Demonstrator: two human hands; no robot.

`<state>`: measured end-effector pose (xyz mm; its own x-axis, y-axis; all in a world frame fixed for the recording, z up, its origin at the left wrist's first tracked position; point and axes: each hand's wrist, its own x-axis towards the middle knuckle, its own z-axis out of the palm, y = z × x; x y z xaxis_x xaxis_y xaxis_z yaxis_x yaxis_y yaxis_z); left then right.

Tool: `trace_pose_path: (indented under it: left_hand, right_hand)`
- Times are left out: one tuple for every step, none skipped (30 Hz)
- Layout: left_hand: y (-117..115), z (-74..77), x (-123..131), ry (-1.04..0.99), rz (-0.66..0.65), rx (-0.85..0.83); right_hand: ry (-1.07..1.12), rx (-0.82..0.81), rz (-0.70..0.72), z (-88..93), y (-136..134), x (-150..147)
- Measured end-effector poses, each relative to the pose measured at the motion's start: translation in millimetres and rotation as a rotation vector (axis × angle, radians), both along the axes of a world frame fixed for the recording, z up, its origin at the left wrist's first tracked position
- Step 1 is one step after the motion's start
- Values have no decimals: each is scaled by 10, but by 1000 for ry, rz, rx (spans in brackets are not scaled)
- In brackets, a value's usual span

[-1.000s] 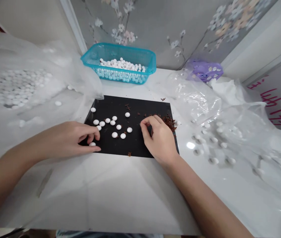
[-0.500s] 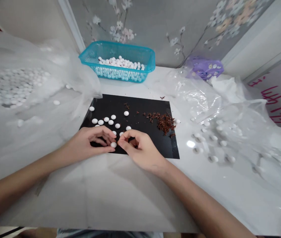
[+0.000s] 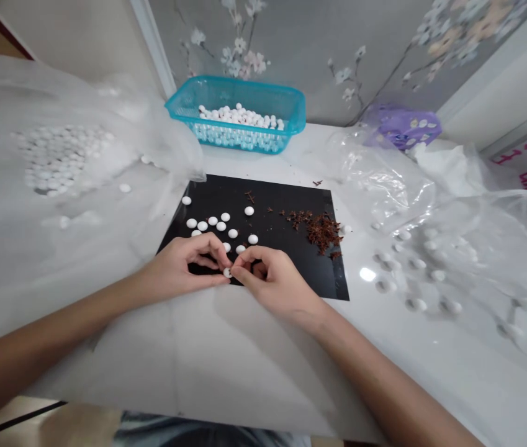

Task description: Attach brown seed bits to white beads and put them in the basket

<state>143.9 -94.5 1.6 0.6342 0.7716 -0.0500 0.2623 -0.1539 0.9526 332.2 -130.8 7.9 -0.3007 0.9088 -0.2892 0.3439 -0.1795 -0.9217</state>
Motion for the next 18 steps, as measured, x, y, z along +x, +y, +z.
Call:
trace_pose_path:
  left_hand:
    - [-5, -3, 0, -4, -3, 2]
    - [-10, -7, -1, -9, -5, 2]
    - [-18, -12, -1, -15, -7, -2]
    - [-25, -16, -3, -27, -4, -9]
    - [-33, -21, -4, -43, 1, -19]
    - [-41, -26, -6, -65, 9, -27]
    - [-48, -30, -8, -88, 15, -33]
    - [-55, -33, -10, -109, 20, -32]
    - [-62, -34, -13, -128, 23, -25]
    - [-71, -34, -14, -141, 27, -11]
    - [-81, -33, -15, -150, 35, 9]
    - [-94, -31, -15, -157, 46, 36]
    - [-108, -28, -14, -161, 58, 64]
    - [-124, -27, -12, -161, 72, 96]
    - [-140, -25, -11, -159, 87, 130]
    - [-156, -25, -9, -155, 99, 166]
    - [-171, -24, -7, -148, 106, 204]
    - [-186, -24, -6, -138, 109, 246]
  right_hand:
    - [-6, -8, 8, -3, 0, 3]
    - [-7, -18, 16, -6, -2, 6]
    - [-3, -26, 19, -9, -6, 8]
    - [3, -34, 16, -11, -12, 10]
    - [8, -43, 6, -14, -19, 13]
    - [11, -51, -10, -16, -27, 15]
    - [8, -63, -28, -18, -35, 17]
    - [2, -78, -39, -20, -42, 20]
    - [-4, -86, -48, -22, -49, 23]
    - [-7, -87, -52, -22, -55, 25]
    - [-2, -82, -53, -22, -60, 27]
    - [11, -72, -53, -20, -63, 27]
    - [29, -66, -52, -17, -65, 27]
    - [51, -67, -51, -14, -67, 25]
    - [74, -74, -51, -8, -68, 23]
    - [93, -87, -51, -2, -68, 20]
    - [107, -103, -51, 6, -68, 16]
    - [117, -121, -47, 16, -69, 13]
